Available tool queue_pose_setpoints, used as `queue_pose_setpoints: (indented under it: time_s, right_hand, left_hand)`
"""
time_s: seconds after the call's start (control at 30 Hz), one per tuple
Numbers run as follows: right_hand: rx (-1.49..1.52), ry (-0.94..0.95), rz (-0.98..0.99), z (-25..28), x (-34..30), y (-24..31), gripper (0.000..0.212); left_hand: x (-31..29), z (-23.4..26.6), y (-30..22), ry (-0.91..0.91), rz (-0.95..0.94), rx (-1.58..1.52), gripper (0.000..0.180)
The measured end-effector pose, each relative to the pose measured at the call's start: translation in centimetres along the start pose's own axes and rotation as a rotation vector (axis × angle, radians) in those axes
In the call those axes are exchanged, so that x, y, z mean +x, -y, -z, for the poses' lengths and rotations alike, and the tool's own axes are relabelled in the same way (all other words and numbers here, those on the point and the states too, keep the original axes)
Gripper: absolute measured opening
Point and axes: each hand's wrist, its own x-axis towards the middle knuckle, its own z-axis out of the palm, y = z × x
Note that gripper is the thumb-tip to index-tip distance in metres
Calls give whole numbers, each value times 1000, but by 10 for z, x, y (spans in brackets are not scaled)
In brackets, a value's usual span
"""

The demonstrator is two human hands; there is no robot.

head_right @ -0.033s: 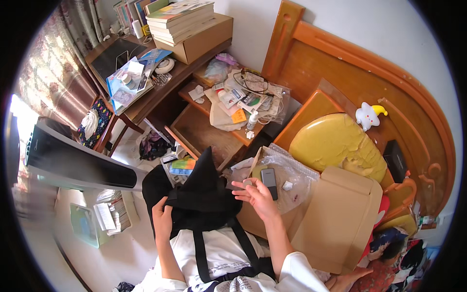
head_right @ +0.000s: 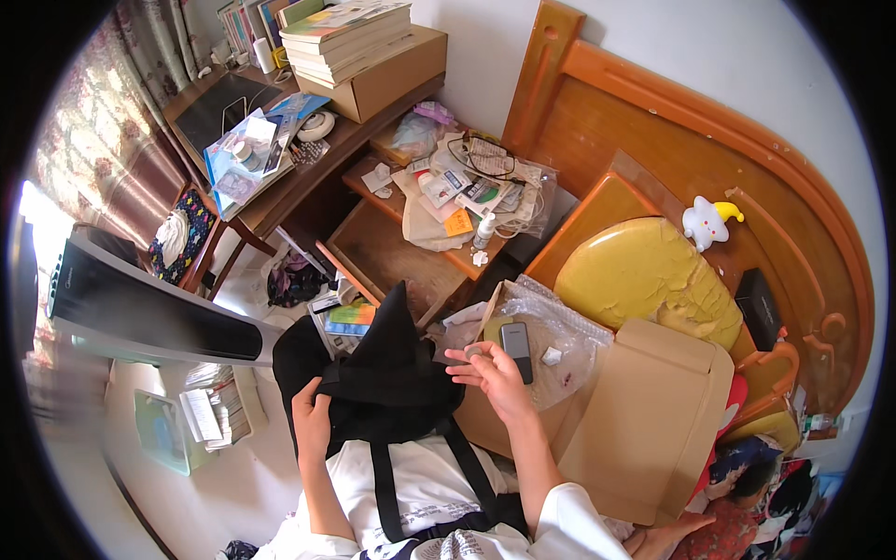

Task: Searching for and picking up various items from a cluttered desk and drawer.

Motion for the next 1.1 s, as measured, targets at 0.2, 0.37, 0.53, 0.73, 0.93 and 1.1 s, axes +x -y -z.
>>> queue_pose_setpoints:
  time_s: [0.2,0.37,0.53,0.73,0.93,1.1]
  right_hand:
    - [-344,-179,157,-5,7,-6,14]
    - [-364,-288,157,-3,16,-9,14]
    - [-235,-304,104,7,45,-7,16]
    - [-192,-398,137,44,128,3,12]
    - [266,-808,102,99,216,-2,8]
    - [216,-912,197,111,246,23,5]
  left_hand:
    - [2,3,7,0,-15,3,15]
    - [1,4,5,18,32,-17,16]
    - [-3,9,5,10,49,-22,19]
    - [-2,8,14,2,29,-18,18]
    - [-1,7,7,1,34,-34,19]
    - [-1,9,14,-5,38,-14,21]
